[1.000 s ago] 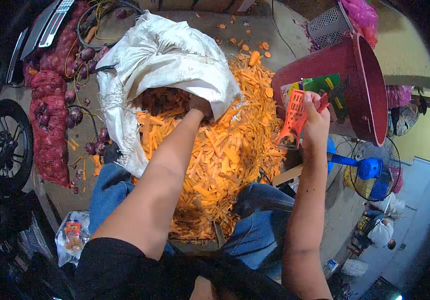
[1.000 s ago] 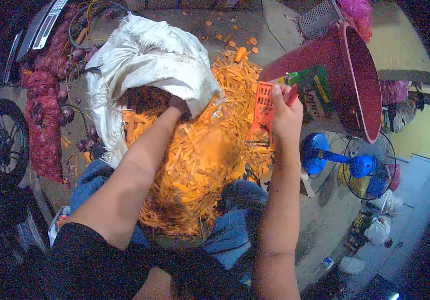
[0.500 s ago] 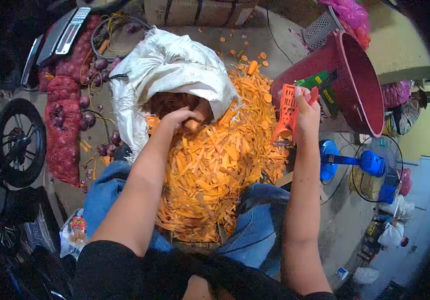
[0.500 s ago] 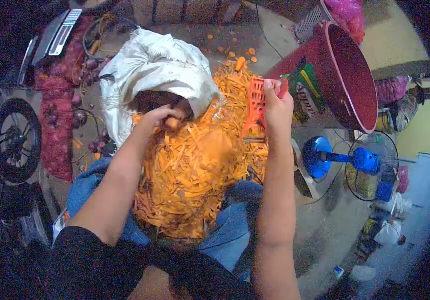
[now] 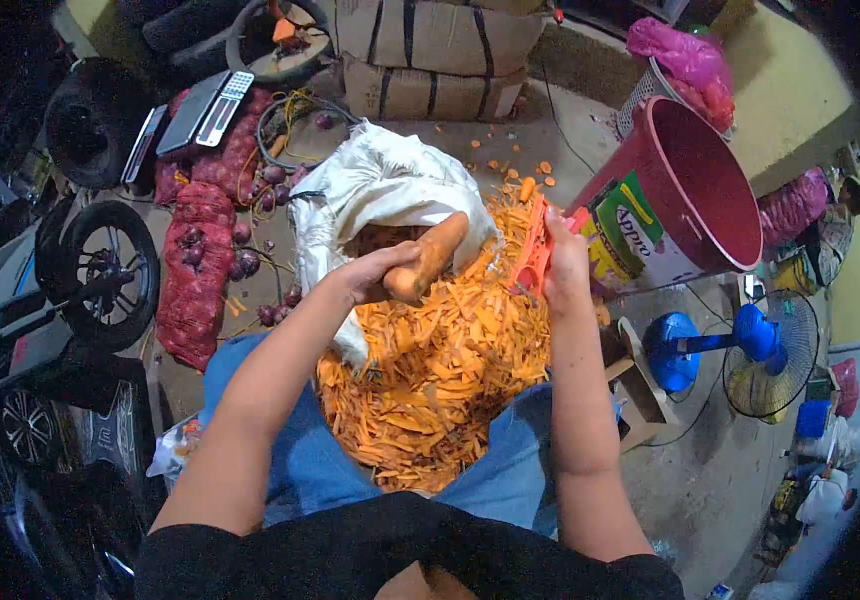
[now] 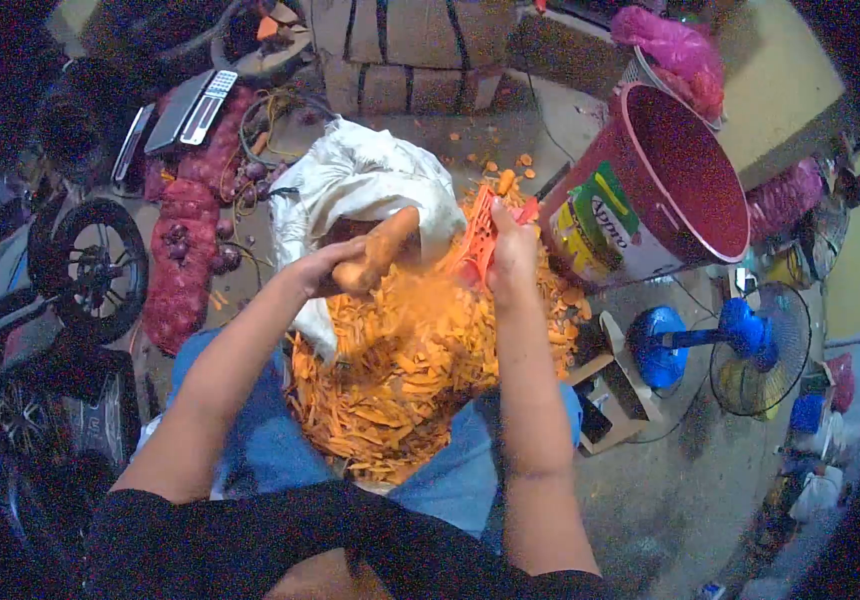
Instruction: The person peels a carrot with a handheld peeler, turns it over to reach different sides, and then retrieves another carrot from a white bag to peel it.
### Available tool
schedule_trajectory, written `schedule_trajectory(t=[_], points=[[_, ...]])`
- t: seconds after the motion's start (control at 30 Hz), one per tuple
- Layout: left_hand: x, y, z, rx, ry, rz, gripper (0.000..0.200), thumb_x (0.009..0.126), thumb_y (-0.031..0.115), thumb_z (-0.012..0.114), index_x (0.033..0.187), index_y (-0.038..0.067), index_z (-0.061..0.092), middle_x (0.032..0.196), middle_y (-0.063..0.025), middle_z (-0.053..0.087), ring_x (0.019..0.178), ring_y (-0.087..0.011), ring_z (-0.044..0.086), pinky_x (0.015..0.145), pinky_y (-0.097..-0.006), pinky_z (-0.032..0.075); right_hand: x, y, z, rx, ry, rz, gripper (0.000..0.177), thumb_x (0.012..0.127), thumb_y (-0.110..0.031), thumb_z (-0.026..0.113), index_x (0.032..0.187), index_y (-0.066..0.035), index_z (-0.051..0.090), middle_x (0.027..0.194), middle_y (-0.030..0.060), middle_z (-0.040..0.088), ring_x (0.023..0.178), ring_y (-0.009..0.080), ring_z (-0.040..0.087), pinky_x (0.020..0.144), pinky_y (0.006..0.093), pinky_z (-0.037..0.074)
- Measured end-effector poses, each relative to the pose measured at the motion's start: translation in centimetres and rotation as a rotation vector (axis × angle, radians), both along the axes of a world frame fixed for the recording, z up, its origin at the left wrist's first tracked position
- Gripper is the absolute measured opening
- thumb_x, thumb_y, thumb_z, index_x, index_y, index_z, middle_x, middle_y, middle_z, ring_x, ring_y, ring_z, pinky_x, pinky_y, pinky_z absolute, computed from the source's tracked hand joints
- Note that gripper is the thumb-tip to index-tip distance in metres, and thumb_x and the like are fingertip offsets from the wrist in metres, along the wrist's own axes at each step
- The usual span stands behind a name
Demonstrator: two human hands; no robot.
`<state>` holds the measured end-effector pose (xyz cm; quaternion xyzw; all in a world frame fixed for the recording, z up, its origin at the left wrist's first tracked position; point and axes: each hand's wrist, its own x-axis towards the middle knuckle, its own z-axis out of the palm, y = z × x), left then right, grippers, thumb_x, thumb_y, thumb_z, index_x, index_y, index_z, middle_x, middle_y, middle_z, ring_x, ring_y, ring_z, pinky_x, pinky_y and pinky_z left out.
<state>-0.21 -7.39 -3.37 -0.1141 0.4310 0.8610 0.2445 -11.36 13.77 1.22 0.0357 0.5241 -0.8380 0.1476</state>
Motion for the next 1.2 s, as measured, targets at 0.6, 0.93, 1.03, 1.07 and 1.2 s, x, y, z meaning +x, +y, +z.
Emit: schedule_trajectory(t=[0.6,0.93,1.03,1.07,1.2], points=[[3.0,4.1,1.5,0.281,-0.247,0.367,0.046,0.080,0.044,0.034,0.103,0.005,0.041,0.081,-0.0115,0.054,0.070,-0.0211,0.055,0.061,-0.0342,0.047,3.0,-5.0,-3.9,0.102,0.100,-0.104,0.021,0.082,-0.021,0.044,0.070,-0.004,0.050,0.063,0.0003,0.049,0.054,0.0079,0.045,0.049,0.0238,0.037],[0.4,4.8,0.7,0.235,-0.212,0.252,0.041,0.082,0.035,0.035,0.110,0.006,0.039,0.103,-0.0089,0.049,0.090,-0.0185,0.051,0.078,-0.0317,0.042,2.1,-5.3,-4.3,0.215,0.140,-0.144,0.019,0.081,-0.018,0.044,0.068,-0.005,0.046,0.059,-0.0019,0.043,0.050,0.0057,0.037,0.046,0.0224,0.032],[-0.1,5.8,-0.4,0.261,-0.261,0.297,0.037,0.082,0.037,0.033,0.100,0.006,0.044,0.079,-0.0089,0.054,0.060,-0.0181,0.054,0.054,-0.0310,0.047,2.3,-5.1,-2.7,0.260,0.079,-0.199,0.019,0.081,-0.018,0.045,0.068,-0.005,0.046,0.058,-0.0037,0.042,0.050,0.0046,0.035,0.046,0.0218,0.032],[-0.2,5.8,-0.9,0.265,-0.265,0.301,0.037,0.082,0.037,0.033,0.100,0.006,0.044,0.079,-0.0089,0.054,0.060,-0.0181,0.054,0.054,-0.0310,0.047,2.6,-5.1,-2.6,0.264,0.076,-0.195,0.019,0.081,-0.018,0.045,0.068,-0.005,0.046,0.058,-0.0037,0.042,0.050,0.0046,0.035,0.046,0.0218,0.032],[-0.7,6.3,-0.5,0.238,-0.247,0.307,0.037,0.084,0.036,0.027,0.101,0.007,0.044,0.083,-0.0076,0.054,0.067,-0.0148,0.053,0.060,-0.0292,0.045,5.2,-6.2,-1.5,0.255,0.210,-0.161,0.021,0.081,-0.019,0.044,0.069,-0.002,0.047,0.060,-0.0009,0.046,0.054,0.0067,0.040,0.048,0.0229,0.035]])
